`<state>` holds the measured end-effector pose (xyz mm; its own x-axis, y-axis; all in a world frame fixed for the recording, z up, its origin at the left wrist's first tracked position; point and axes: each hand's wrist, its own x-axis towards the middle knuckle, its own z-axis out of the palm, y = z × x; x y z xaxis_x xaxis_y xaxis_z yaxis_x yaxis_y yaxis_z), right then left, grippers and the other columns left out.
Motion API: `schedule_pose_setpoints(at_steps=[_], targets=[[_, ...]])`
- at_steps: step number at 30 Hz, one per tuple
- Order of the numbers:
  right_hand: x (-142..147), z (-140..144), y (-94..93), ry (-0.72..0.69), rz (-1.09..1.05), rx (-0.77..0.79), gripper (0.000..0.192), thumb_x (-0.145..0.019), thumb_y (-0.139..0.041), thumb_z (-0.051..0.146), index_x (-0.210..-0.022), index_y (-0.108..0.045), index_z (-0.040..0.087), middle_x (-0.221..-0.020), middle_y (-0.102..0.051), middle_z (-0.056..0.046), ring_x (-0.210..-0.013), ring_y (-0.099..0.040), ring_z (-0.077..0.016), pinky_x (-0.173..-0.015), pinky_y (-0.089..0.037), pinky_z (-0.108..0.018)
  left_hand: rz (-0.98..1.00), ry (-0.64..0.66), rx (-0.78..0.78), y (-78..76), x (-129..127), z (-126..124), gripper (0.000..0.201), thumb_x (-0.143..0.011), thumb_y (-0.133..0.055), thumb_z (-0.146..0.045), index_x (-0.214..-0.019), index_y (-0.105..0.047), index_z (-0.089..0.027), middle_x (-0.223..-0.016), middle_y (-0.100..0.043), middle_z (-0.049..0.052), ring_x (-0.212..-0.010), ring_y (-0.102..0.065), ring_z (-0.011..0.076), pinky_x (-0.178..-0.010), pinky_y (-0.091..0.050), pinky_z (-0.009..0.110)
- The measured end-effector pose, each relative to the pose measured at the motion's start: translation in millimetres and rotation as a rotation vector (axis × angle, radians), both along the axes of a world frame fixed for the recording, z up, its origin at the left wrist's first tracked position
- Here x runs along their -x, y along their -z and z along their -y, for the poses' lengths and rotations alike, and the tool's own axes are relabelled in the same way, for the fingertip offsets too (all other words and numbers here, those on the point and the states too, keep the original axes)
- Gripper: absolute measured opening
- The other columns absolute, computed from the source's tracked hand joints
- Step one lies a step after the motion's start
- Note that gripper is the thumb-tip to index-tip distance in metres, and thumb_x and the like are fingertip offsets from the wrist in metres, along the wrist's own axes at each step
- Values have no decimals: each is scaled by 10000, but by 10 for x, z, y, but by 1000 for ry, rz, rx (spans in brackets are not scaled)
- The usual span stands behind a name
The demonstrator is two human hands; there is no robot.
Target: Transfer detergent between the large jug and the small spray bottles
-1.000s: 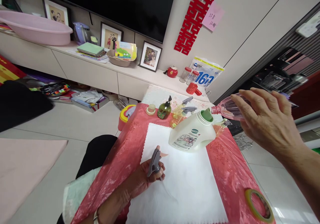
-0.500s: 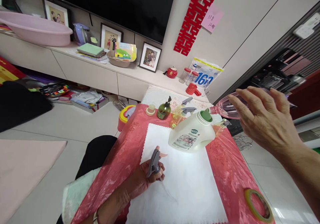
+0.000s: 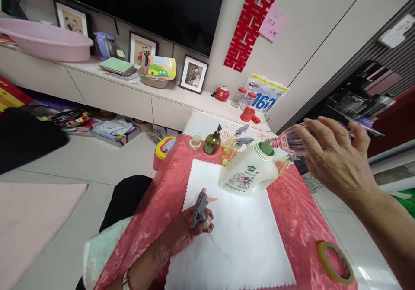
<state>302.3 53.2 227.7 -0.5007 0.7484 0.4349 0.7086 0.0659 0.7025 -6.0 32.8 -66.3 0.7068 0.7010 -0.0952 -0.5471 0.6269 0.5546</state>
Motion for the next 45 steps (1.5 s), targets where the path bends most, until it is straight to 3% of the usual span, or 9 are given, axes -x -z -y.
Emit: schedule_pose_setpoints(at_steps=[3, 5, 8, 12, 16, 20, 25, 34, 45], targets=[[-76, 123, 58, 85, -220, -15, 523, -1009, -535, 420, -1460, -500, 158, -1447, -474, -154, -1335, -428, -366, -1097, -332, -605, -2, -15, 32, -4, -8, -3, 606, -645, -947, -244, -1194, -705, -329, -947, -646, -10, -798, -637, 117, -852, -448, 337], [-98, 287, 117, 106, -419, 25, 744, -980, -483, 676, -1490, -469, 134, -1423, -483, -185, -1297, -451, -391, -1011, -424, -578, 9, -44, 71, -61, -11, 1, 647, -630, -958, -278, -1212, -683, -344, -937, -658, -21, -808, -654, 119, -851, -477, 322], [-45, 611, 338, 88, -686, 174, 939, -884, -448, 883, -1487, -465, 163, -1350, -543, -163, -1205, -542, -350, -961, -490, -494, 27, -161, 147, -206, -5, -3, 489, -629, -957, -272, -1055, -717, -274, -931, -676, -24, -829, -668, 114, -859, -524, 299], [138, 1024, 961, 99, -812, 408, 776, -935, -487, 784, -1500, -428, 255, -1395, -520, -80, -1187, -568, -296, -943, -507, -440, 5, -371, 244, -402, 43, -56, 396, -675, -920, -184, -1011, -712, -188, -946, -712, 13, -860, -692, 126, -872, -569, 278], [315, 1304, 1664, 82, -816, 510, 607, -998, -444, 566, -1475, -418, 191, -1374, -497, -125, -1212, -525, -324, -947, -499, -479, -43, -447, 288, -542, 121, -103, 365, -693, -901, -159, -1008, -719, -124, -930, -728, 46, -855, -708, 142, -866, -594, 269], [438, 1421, 2029, 77, -783, 525, 570, -970, -455, 399, -1491, -376, 181, -1407, -462, -142, -1247, -485, -350, -974, -463, -532, -53, -481, 309, -626, 167, -98, 244, -779, -823, -120, -999, -717, -126, -949, -731, 51, -856, -709, 136, -879, -600, 279], [536, 1450, 2114, 82, -789, 512, 581, -949, -455, 331, -1502, -357, 180, -1401, -456, -154, -1244, -473, -352, -944, -467, -533, -51, -474, 278, -674, 166, -90, 232, -788, -814, -111, -1002, -723, -120, -974, -730, 46, -872, -705, 122, -893, -597, 259], [739, 1469, 2208, 67, -934, 580, 636, -953, -490, 367, -1544, -311, 217, -1445, -434, -130, -1302, -438, -336, -988, -449, -548, -87, -434, 202, -679, 69, 3, 382, -646, -939, -207, -962, -733, -145, -936, -731, 27, -853, -704, 139, -881, -579, 282], [750, 1565, 2257, 126, -1004, 542, 611, -967, -484, 451, -1520, -359, 224, -1444, -448, -127, -1274, -464, -347, -951, -461, -565, -141, -531, 89, -702, 221, -119, 349, -640, -943, -236, -903, -727, -157, -936, -735, 19, -805, -702, 131, -893, -572, 308]])
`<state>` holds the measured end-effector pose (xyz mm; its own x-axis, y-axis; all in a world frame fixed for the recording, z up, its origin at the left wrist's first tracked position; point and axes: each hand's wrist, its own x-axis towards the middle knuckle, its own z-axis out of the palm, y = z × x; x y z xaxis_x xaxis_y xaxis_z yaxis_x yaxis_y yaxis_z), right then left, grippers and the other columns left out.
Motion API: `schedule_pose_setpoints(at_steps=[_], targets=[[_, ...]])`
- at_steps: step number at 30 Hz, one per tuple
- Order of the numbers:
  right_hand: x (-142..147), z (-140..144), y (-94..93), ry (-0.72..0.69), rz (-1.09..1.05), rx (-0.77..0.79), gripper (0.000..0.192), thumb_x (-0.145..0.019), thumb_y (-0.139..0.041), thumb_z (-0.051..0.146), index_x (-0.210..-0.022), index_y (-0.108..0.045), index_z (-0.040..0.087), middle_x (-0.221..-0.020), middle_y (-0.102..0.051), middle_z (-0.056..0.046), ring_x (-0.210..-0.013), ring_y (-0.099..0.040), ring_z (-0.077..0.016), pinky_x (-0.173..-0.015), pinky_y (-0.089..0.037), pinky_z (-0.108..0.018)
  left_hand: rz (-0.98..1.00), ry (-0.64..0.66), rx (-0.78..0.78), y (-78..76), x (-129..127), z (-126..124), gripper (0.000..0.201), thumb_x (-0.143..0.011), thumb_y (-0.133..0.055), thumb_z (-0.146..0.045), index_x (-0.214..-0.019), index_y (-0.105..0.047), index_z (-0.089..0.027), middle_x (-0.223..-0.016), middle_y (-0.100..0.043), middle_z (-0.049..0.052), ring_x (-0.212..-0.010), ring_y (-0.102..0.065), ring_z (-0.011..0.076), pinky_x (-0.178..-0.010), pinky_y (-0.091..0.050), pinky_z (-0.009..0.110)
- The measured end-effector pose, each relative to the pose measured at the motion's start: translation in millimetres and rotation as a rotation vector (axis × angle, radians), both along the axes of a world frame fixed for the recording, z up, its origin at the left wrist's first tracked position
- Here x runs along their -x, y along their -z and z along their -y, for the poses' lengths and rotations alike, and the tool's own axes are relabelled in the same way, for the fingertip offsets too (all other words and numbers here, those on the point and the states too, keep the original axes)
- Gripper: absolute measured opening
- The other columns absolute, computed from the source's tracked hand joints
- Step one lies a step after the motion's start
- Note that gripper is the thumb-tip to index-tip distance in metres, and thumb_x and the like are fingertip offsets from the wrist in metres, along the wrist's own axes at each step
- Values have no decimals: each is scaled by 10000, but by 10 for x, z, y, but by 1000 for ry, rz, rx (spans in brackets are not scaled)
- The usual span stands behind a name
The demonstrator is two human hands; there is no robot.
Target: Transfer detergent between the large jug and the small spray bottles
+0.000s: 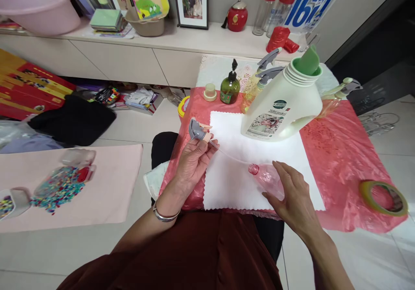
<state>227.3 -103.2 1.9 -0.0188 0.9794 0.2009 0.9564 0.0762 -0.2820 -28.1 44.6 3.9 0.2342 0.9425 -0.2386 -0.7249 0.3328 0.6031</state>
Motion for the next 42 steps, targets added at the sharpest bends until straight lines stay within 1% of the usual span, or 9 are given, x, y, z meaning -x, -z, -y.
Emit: schedule_pose_setpoints(at_steps=[6, 10, 15, 18, 22, 27, 34, 37, 42], targets=[[33, 6, -26, -2, -17, 5, 607, -979, -478, 460, -1525, -360, 224, -1441, -451, -133, -1276, -462, -351, -954, -453, -553, 3, 42, 22, 10, -16, 39, 379, -627, -949, -223, -934, -737, -160, -932, -740, 19, -822, -702, 136, -891, -568, 301], [100, -11, -33, -31, -51, 15, 632, -985, -489, 463, -1552, -318, 242, -1455, -438, -122, -1295, -449, -345, -972, -446, -555, 12, 93, 50, 12, -109, 123, 413, -627, -947, -221, -977, -731, -175, -928, -733, 5, -828, -702, 144, -882, -550, 310], [262, -33, -17, -58, -90, 0, 667, -994, -509, 454, -1574, -261, 236, -1450, -440, -126, -1303, -444, -336, -1001, -437, -558, 9, 181, 32, 77, -244, 247, 437, -637, -946, -271, -1006, -724, -197, -880, -687, -21, -858, -694, 156, -924, -505, 348], [355, -42, -27, -60, -128, 0, 675, -998, -519, 469, -1575, -256, 236, -1466, -424, -131, -1316, -436, -335, -1011, -438, -563, -13, 218, 10, 99, -303, 312, 425, -639, -946, -275, -991, -723, -189, -845, -661, -18, -882, -675, 166, -887, -480, 336], [432, -38, -54, -39, -202, 5, 664, -1006, -528, 488, -1575, -272, 258, -1484, -393, -131, -1341, -420, -331, -1020, -457, -568, -31, 267, -6, 86, -352, 372, 394, -656, -937, -286, -978, -729, -196, -822, -654, -8, -818, -640, 158, -830, -465, 340], [455, -21, -31, -27, -298, 10, 675, -1000, -561, 492, -1579, -291, 274, -1437, -418, -131, -1294, -467, -317, -979, -523, -537, -38, 270, -14, 89, -349, 392, 398, -644, -943, -308, -968, -745, -189, -830, -661, 0, -802, -611, 149, -869, -452, 354], [447, 8, 24, -60, -398, 21, 671, -992, -602, 481, -1562, -334, 248, -1441, -424, -115, -1308, -472, -279, -1027, -530, -473, -38, 246, 18, 103, -322, 371, 419, -611, -958, -304, -967, -757, -215, -937, -692, 24, -943, -649, 208, -898, -457, 378], [459, 10, 20, -56, -417, 26, 674, -989, -613, 468, -1562, -335, 247, -1452, -416, -109, -1321, -458, -270, -1054, -512, -473, -40, 237, 10, 90, -319, 363, 420, -604, -962, -298, -965, -763, -216, -967, -704, 31, -965, -649, 209, -915, -453, 375], [476, -3, 1, -58, -439, 4, 663, -989, -612, 460, -1556, -341, 249, -1448, -420, -106, -1302, -476, -264, -1046, -519, -464, -41, 298, -19, 118, -323, 389, 411, -621, -955, -321, -971, -774, -206, -918, -708, 32, -923, -644, 196, -909, -443, 362]])
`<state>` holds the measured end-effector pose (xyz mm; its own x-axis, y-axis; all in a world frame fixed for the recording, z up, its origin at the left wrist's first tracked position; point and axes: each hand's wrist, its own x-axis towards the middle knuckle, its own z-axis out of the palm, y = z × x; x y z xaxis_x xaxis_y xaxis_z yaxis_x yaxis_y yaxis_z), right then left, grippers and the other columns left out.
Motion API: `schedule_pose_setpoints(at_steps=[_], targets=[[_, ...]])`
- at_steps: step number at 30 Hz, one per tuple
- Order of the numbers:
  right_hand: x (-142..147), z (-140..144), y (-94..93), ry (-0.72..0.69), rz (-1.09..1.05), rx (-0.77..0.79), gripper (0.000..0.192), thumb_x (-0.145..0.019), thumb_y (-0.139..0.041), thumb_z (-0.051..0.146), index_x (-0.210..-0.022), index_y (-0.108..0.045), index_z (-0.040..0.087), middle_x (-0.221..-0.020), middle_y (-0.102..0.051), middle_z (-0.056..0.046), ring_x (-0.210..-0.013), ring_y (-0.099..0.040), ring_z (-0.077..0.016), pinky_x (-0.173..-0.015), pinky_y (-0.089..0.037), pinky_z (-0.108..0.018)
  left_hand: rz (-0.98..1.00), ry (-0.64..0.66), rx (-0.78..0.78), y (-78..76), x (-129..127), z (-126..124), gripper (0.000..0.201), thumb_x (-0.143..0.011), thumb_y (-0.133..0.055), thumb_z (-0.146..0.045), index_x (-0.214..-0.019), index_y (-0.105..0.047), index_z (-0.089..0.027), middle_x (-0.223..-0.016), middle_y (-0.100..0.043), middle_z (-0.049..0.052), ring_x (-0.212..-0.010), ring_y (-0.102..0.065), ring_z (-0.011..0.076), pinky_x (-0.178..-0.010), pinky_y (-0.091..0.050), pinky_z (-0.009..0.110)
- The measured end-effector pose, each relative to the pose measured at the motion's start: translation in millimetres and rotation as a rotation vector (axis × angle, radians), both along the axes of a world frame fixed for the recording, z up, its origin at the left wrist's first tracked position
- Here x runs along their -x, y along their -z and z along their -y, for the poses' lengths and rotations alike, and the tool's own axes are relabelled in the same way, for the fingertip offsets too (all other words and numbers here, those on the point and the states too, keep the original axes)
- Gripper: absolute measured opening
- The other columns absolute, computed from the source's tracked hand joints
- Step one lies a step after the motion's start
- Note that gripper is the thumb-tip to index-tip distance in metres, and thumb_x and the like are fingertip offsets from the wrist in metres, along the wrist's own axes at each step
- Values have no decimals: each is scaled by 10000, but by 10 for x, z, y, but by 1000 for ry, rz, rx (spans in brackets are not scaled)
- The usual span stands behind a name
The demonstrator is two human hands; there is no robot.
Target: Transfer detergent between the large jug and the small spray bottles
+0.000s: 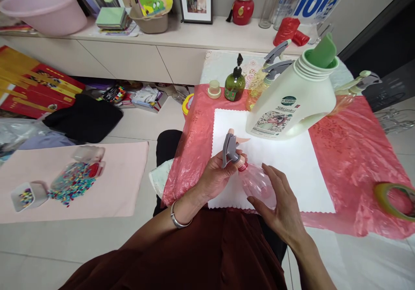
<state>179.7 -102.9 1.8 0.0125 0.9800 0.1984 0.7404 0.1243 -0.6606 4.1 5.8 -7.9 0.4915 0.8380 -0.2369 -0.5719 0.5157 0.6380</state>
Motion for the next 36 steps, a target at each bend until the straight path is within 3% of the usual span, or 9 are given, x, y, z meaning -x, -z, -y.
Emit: schedule_pose_setpoints(at_steps=[25, 29, 36], targets=[[57, 47, 72, 56, -46, -41, 599, -992, -605, 471, -1505, -409, 234, -1368, -499, -105, -1163, -561, -266, -951, -541, -447, 26, 25, 78, 35, -34, 57, 369, -659, -935, -295, -974, -775, -187, -909, -703, 18, -926, -657, 170, -951, -448, 347], [95, 42, 78, 86, -31, -41, 612, -984, -612, 474, -1508, -408, 231, -1383, -487, -111, -1212, -537, -280, -964, -530, -458, -8, -8, 69, 13, -50, 71, 295, -719, -896, -290, -966, -769, -189, -957, -702, 17, -940, -666, 168, -938, -461, 338], [133, 24, 87, 70, -20, -78, 628, -985, -616, 469, -1526, -387, 245, -1400, -481, -106, -1261, -509, -285, -1005, -502, -476, -56, -108, 91, 11, -78, 76, 379, -601, -962, -326, -889, -762, -182, -875, -684, -10, -827, -666, 144, -869, -479, 326]])
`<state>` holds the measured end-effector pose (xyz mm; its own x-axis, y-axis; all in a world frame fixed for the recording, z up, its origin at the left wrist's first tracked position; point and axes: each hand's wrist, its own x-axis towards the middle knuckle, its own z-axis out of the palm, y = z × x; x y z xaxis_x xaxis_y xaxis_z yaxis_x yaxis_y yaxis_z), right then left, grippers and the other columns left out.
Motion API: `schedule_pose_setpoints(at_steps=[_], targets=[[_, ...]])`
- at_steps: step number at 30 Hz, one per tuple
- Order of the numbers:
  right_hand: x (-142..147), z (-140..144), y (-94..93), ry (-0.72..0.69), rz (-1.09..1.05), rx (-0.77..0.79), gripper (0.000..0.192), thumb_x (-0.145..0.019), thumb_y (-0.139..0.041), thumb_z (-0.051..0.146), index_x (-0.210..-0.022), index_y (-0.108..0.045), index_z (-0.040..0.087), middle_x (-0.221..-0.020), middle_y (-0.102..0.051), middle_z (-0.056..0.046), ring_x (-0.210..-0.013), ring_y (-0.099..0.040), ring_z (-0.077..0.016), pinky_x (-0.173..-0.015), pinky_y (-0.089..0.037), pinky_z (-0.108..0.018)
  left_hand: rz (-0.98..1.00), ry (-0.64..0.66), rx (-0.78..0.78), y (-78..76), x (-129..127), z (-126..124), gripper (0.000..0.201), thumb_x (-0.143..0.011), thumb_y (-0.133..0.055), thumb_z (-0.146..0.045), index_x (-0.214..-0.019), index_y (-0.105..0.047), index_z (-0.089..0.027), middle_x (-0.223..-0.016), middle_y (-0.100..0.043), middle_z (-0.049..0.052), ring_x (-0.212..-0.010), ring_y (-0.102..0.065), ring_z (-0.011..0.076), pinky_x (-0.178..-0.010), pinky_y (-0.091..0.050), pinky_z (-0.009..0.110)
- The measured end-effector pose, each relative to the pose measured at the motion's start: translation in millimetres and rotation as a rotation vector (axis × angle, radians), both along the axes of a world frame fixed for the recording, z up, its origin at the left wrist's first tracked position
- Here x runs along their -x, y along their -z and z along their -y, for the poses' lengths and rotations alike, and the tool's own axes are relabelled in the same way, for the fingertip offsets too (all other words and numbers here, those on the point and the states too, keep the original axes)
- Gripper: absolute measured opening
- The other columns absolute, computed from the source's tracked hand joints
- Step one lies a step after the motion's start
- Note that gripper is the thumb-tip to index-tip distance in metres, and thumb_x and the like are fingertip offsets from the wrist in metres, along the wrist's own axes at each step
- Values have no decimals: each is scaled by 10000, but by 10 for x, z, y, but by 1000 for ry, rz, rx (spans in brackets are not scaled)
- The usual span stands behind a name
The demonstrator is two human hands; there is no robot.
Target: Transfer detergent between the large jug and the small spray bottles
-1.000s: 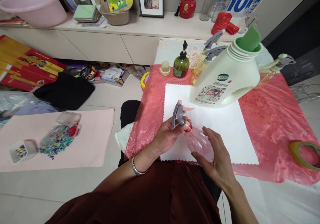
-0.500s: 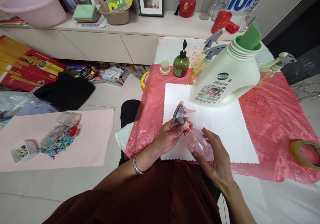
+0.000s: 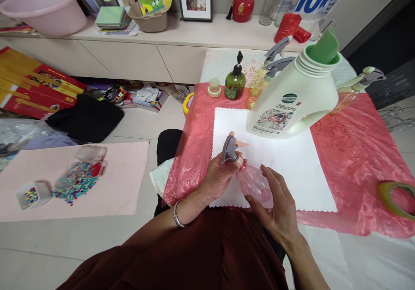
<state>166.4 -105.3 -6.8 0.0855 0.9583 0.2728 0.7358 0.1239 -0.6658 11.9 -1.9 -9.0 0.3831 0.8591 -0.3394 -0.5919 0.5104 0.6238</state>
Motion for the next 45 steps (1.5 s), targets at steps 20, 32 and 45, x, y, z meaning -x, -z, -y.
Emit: schedule_pose_setpoints(at_steps=[20, 32, 45], targets=[[79, 24, 24, 2, -240, 151, 580, -979, -612, 483, -1485, -430, 266, -1381, -510, -60, -1172, -574, -213, -951, -530, -355, 44, 41, 18, -53, 31, 5, 352, -616, -956, -328, -853, -752, -167, -883, -682, 3, -898, -655, 146, -942, -470, 316], [90, 80, 118, 2, -489, 219, 601, -952, -673, 479, -1486, -464, 298, -1431, -495, -60, -1283, -525, -260, -1055, -489, -422, 105, 52, 23, -15, 88, -37, 389, -635, -940, -207, -972, -748, -184, -923, -709, 4, -806, -637, 114, -854, -484, 296], [183, 73, 137, 41, -634, 286, 649, -941, -672, 511, -1495, -469, 241, -1470, -461, -97, -1358, -461, -297, -1113, -448, -464, 63, 23, 15, -42, 57, 4, 382, -608, -960, -267, -897, -735, -157, -891, -703, 24, -893, -665, 182, -892, -476, 337]])
